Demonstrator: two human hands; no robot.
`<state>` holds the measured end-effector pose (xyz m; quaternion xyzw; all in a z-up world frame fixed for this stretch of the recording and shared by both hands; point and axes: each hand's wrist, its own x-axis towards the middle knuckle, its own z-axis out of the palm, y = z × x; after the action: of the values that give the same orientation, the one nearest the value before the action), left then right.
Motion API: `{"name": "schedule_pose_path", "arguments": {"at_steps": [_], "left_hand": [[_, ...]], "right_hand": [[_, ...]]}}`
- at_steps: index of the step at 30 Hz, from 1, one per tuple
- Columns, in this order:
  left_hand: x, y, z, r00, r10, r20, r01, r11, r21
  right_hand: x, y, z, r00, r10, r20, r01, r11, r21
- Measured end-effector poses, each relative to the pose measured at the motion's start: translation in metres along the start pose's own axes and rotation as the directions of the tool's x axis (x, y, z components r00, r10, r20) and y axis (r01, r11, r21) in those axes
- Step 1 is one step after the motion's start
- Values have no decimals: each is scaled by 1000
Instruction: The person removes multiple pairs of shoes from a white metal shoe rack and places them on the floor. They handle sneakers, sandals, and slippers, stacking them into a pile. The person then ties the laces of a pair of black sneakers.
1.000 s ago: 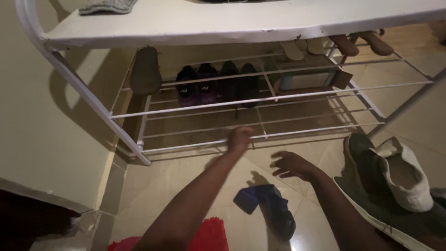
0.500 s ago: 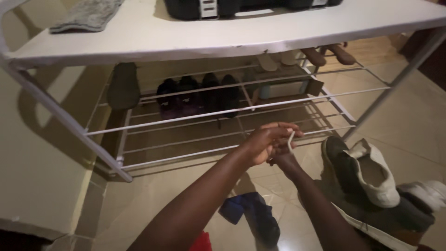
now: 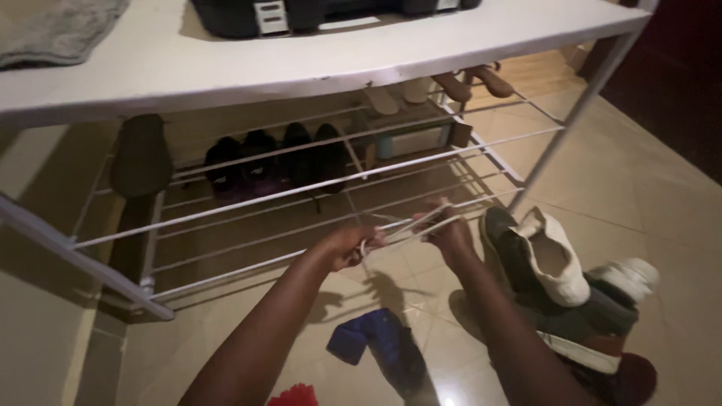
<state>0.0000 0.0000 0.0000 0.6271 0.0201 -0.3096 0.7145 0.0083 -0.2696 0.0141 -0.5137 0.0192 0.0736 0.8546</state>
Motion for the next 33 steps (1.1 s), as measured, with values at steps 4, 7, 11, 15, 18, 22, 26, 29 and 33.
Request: {"name": "schedule_pose_path", "arguments": {"at_steps": [4,7,11,15,18,22,26,29,33], "left_hand": [[33,-41,-23,970,-168,-177,178,983,41],[28,-47,-18,928,-196,-318,250,958,138],[24,-51,-14,905,-209,-370,277,951,139],[29,-59,-27,926,-188,-327,247,958,147],[32,-68,-35,902,-220,-370,280,953,117],[25,-71,-42,903,-209,-375,276,951,136],[17,-72,-45,907,-204,-367,267,955,129],[17,-69,-47,907,-202,-369,281,944,175],[15,-68,-48,910,-183,-371,251,957,145]], "right_hand": [[6,9,4,1000,0,-25,-8,953,-304],[0,10,10,994,-11,106,58,888,-455],[-5,9,23,992,-58,111,111,818,-565],[-14,2,33,991,-32,130,114,702,-703],[-28,-8,41,942,236,240,-42,790,-611],[-33,1,43,906,286,313,-53,809,-586],[-8,36,17,965,174,194,33,658,-752],[3,57,-7,975,-55,213,220,223,-950],[-1,62,-14,1000,11,4,7,-332,-943]]}}
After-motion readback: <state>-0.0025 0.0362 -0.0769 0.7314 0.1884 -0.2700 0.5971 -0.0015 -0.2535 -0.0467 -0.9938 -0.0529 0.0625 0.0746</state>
